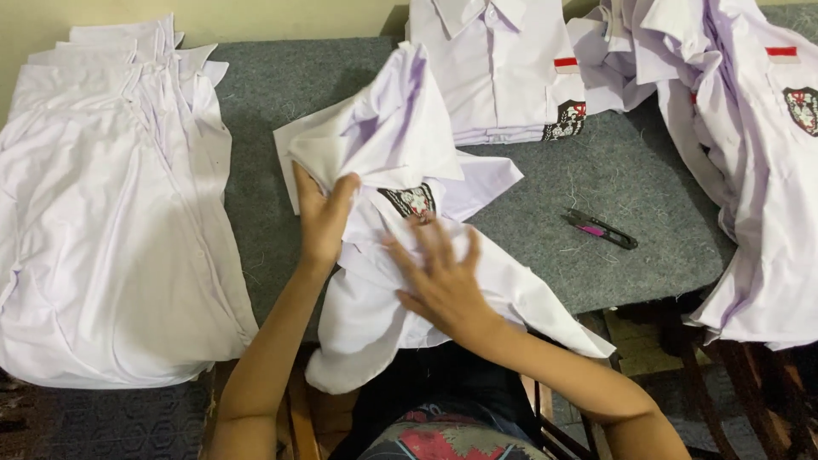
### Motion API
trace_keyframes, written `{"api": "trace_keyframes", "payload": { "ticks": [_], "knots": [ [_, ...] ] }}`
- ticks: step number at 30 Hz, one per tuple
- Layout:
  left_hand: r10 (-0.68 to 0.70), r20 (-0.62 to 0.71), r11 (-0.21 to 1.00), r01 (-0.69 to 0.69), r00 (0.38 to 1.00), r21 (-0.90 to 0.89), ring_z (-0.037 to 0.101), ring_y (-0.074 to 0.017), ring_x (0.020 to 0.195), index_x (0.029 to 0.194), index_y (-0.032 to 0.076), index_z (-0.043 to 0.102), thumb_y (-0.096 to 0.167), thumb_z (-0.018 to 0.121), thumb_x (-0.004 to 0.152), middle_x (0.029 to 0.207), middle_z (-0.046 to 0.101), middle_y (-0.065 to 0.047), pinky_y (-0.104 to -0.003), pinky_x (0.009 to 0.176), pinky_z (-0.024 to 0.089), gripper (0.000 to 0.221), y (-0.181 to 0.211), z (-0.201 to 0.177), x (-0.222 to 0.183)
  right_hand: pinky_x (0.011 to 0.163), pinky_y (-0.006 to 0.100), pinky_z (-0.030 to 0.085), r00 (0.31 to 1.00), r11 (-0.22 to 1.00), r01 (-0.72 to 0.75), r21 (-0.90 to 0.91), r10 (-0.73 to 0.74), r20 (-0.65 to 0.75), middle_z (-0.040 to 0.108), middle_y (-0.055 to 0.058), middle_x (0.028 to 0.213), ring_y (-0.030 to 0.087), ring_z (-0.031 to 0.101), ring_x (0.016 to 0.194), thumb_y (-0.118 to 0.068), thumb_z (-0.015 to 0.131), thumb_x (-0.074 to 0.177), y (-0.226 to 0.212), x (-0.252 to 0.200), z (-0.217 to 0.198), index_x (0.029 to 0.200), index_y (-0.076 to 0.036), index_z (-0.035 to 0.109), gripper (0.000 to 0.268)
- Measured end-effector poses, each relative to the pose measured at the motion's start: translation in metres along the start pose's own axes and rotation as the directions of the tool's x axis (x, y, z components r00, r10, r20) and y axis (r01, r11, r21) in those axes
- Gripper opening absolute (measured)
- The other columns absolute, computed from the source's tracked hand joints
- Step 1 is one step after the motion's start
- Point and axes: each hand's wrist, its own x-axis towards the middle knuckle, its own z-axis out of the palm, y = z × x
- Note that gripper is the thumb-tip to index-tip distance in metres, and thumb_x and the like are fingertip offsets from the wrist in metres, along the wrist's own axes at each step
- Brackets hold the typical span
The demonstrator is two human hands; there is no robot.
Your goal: Trimming loose threads from white shirts using scissors and then folding them neatly on a work table.
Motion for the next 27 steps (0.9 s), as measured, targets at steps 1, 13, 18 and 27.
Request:
{"api": "trace_keyframes", "payload": {
  "ticks": [1, 13, 18, 27],
  "knots": [
    [-0.001, -0.001, 1.0, 0.001, 1.0, -0.001, 0.034, -0.0357, 0.149, 0.16, 0.004, 0.018, 0.003, 0.068, 0.094, 0.16, 0.033, -0.025, -0.056, 0.123, 0.025, 0.083, 0.001, -0.001, 0.0, 0.102, 0.079, 0.016, 1.0, 1.0, 0.001, -0.001, -0.001, 0.001, 0.028, 0.025, 0.16, 0.046, 0.023, 0.149, -0.04, 0.082, 0.078, 0.009, -0.006, -0.003, 0.163, -0.021, 0.028, 0.102],
    [0.361, -0.218, 0.932, -0.344, 0.906, 0.113, 0.041, -0.0131, 0.139, 0.15, 0.009, 0.026, 0.005, 0.072, 0.104, 0.143, 0.041, -0.009, -0.039, 0.12, 0.036, 0.065, 0.031, 0.009, -0.002, 0.081, 0.049, 0.054, 0.956, 0.943, -0.262, 0.203, 0.282, -0.078, 0.075, 0.009, 0.098, 0.035, 0.073, 0.096, -0.027, 0.088, 0.067, 0.15, -0.042, -0.029, 0.119, -0.015, 0.073, 0.056],
    [0.316, -0.267, 0.941, -0.336, 0.911, -0.035, 0.055, -0.0281, 0.135, 0.139, 0.004, 0.04, 0.018, 0.082, 0.093, 0.139, 0.056, -0.018, -0.038, 0.123, 0.042, 0.065, 0.036, 0.02, 0.021, 0.11, 0.046, 0.038, 0.943, 0.956, -0.244, -0.16, 0.195, -0.27, 0.077, 0.007, 0.123, 0.029, 0.067, 0.122, 0.017, 0.076, 0.081, 0.126, 0.006, -0.138, 0.123, -0.004, 0.075, 0.046],
    [0.606, -0.227, 0.791, -0.607, 0.762, 0.075, 0.058, -0.0281, 0.14, 0.15, 0.015, 0.034, -0.003, 0.073, 0.104, 0.145, 0.056, -0.014, -0.037, 0.126, 0.051, 0.064, 0.05, 0.031, -0.007, 0.122, 0.045, 0.025, 0.961, 0.893, -0.18, -0.412, 0.071, -0.266, 0.081, 0.001, 0.139, 0.028, 0.066, 0.138, 0.008, 0.09, 0.09, 0.151, 0.003, -0.15, 0.144, -0.015, 0.077, 0.06]
  ]
}}
